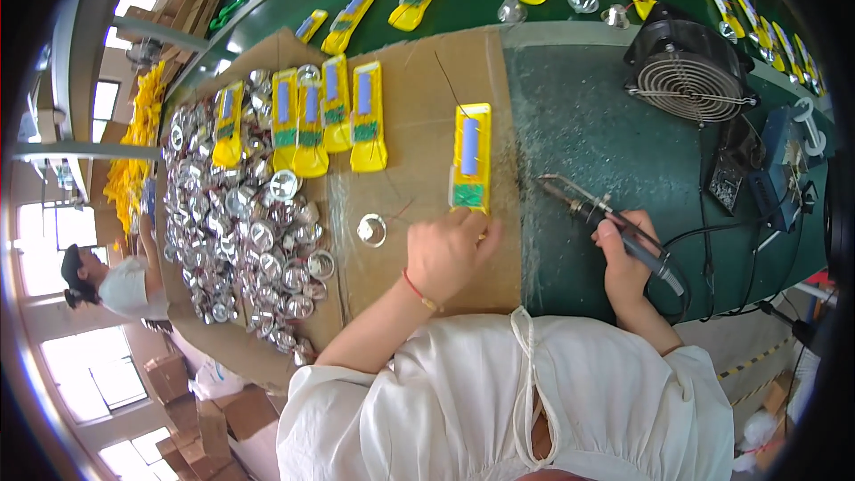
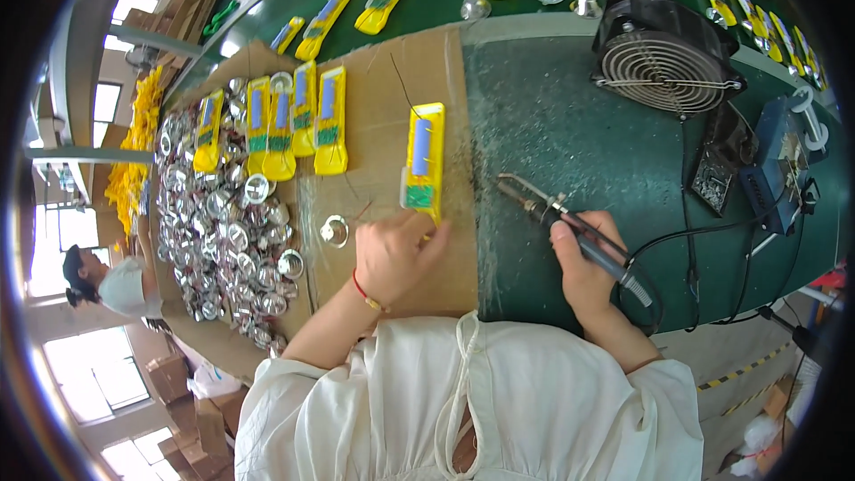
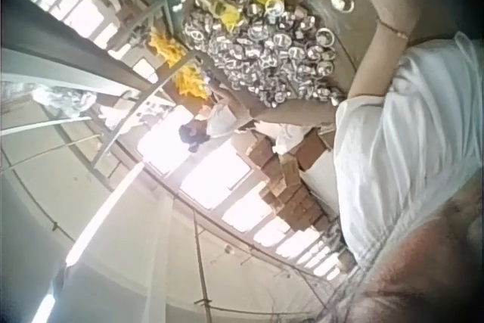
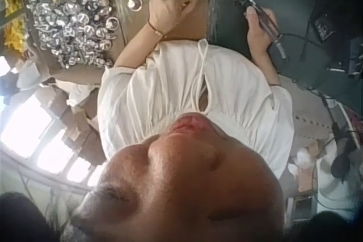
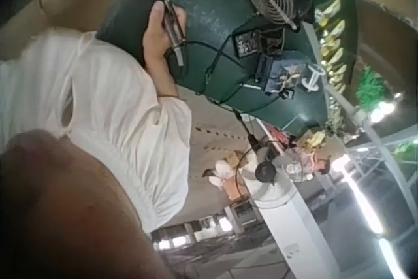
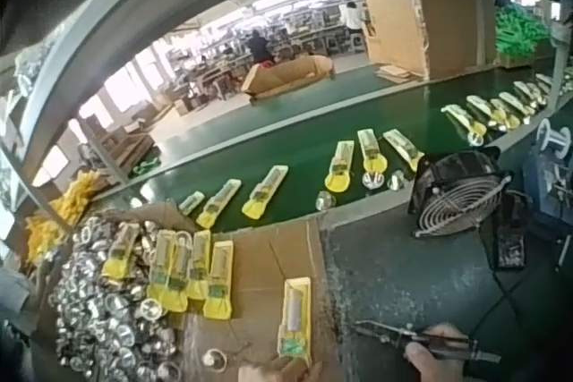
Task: Soldering wires and electronic components onto small circuit boards for assembly into flashlights.
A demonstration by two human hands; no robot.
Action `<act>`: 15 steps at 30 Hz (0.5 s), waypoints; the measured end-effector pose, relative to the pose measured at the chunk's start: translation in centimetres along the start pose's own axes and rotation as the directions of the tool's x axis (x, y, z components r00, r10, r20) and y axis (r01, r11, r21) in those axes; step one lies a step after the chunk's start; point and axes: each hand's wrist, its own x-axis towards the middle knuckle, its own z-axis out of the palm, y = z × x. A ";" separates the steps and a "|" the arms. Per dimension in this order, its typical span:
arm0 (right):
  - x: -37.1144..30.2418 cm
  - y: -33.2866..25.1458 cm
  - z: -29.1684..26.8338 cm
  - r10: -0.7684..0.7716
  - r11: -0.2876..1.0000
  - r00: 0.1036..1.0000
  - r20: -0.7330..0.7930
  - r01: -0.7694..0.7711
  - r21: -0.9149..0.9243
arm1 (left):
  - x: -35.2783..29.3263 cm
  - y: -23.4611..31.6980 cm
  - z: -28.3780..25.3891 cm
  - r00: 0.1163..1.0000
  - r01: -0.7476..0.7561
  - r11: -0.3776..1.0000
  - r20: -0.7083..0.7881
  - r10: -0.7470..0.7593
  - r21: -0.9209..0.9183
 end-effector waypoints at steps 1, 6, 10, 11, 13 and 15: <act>0.2 0.1 0.1 -0.014 1.000 1.000 0.002 0.014 0.005 | -1.1 0.3 -0.5 1.000 -0.004 0.998 -0.019 0.003 -0.057; -0.1 0.4 -0.2 -0.054 0.999 0.998 -0.031 0.054 0.008 | -1.1 -5.5 -5.0 0.912 0.362 0.929 -0.179 -0.370 -0.079; -0.4 0.2 0.2 -0.070 0.997 0.997 -0.009 0.071 0.020 | -2.5 -9.6 -3.1 0.986 0.134 0.990 -0.104 -0.129 0.039; -0.7 0.1 0.1 -0.075 0.997 0.997 -0.016 0.075 0.019 | -2.7 -9.3 -2.2 0.977 0.210 0.978 -0.044 -0.210 0.011; -1.2 -0.4 0.1 -0.060 0.998 0.998 -0.001 0.060 0.007 | -3.2 -9.6 -2.2 0.978 0.206 0.979 -0.024 -0.206 0.010; -1.8 -0.8 0.1 -0.078 0.997 0.997 0.007 0.078 0.021 | -3.5 -9.4 -2.1 0.991 0.133 0.989 -0.020 -0.135 -0.060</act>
